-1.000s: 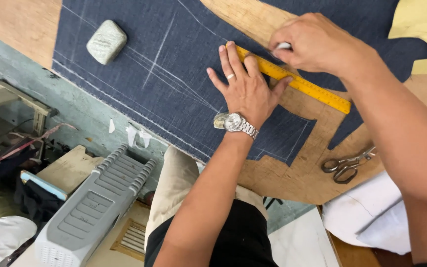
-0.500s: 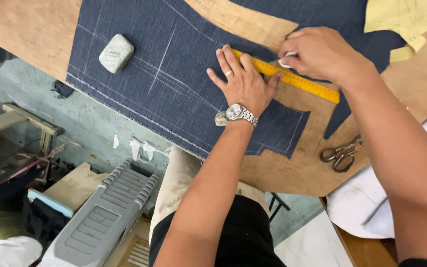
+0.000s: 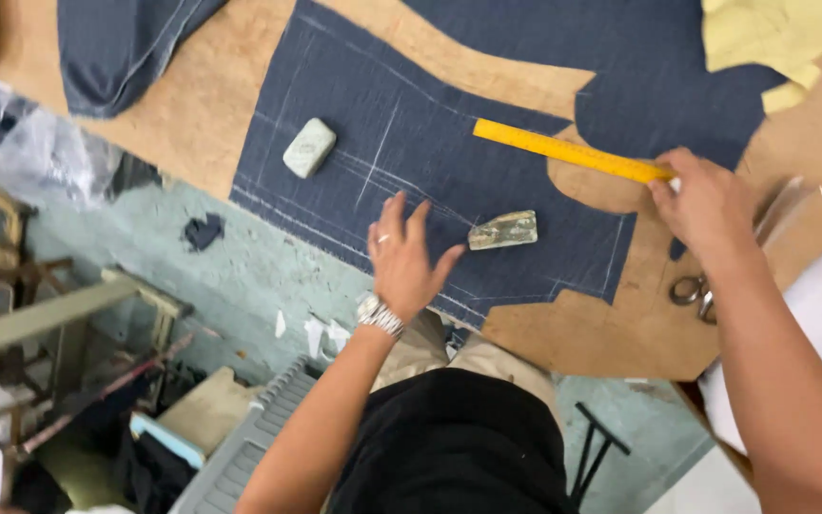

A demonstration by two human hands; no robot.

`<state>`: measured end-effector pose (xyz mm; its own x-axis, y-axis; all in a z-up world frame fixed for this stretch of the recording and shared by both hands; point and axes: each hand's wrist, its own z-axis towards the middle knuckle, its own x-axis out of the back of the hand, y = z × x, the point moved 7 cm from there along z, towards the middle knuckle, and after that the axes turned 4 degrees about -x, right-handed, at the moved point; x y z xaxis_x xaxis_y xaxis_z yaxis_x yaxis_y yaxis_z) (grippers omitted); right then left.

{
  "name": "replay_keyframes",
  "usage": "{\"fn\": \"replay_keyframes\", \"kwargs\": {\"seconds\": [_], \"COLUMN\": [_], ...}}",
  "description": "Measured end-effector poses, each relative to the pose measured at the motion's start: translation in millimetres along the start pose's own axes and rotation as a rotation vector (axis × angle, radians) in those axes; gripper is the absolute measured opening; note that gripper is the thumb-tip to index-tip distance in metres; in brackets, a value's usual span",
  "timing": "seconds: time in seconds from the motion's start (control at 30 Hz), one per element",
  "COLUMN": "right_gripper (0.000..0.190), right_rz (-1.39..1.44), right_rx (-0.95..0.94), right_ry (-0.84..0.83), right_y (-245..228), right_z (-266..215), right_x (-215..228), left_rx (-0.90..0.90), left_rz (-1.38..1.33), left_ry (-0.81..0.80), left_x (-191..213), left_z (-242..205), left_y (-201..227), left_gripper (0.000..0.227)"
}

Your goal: The person cuts a piece of denim fabric using shears, following chalk lines on the material. They then use a ruler and chalk to draw additional straight lines on the fabric.

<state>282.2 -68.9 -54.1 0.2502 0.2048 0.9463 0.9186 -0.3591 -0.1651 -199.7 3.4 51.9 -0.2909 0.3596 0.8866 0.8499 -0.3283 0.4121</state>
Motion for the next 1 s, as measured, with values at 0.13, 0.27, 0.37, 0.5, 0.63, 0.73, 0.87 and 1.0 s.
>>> {"fn": "replay_keyframes", "kwargs": {"seconds": [0.13, 0.27, 0.37, 0.5, 0.63, 0.73, 0.87, 1.0], "right_gripper": [0.025, 0.023, 0.026, 0.019, 0.013, 0.019, 0.027, 0.029], "right_rz": [-0.133, -0.162, -0.238, -0.382, 0.143, 0.496, 0.819, 0.947], "right_rx": [0.086, 0.005, -0.044, 0.046, -0.182, -0.373, -0.605, -0.619], "right_ry": [0.114, -0.164, -0.216, -0.114, -0.144, -0.128, -0.102, -0.170], "right_y": [-8, -48, -43, -28, -52, -55, -56, -58], "right_z": [-7, -4, 9, -7, -99, -186, -276, -296], "right_x": [8, 47, 38, 33, 80, 57, -15, -83], "left_rx": [-0.117, -0.201, -0.298, -0.434, -0.500, -0.531, -0.645, -0.713], "left_rz": [0.037, 0.025, -0.023, -0.080, -0.136, -0.150, -0.091, 0.042], "left_ry": [-0.012, -0.082, -0.112, -0.181, -0.126, -0.130, -0.228, -0.222], "left_x": [10, 7, -5, -5, 7, -5, -55, -107], "left_z": [-59, -86, -94, -96, -86, -73, -59, -27], "left_y": [-37, -36, -26, -14, 0, 30, 87, 140], "left_gripper": [0.091, 0.084, 0.083, 0.077, 0.073, 0.075, 0.086, 0.083]}}
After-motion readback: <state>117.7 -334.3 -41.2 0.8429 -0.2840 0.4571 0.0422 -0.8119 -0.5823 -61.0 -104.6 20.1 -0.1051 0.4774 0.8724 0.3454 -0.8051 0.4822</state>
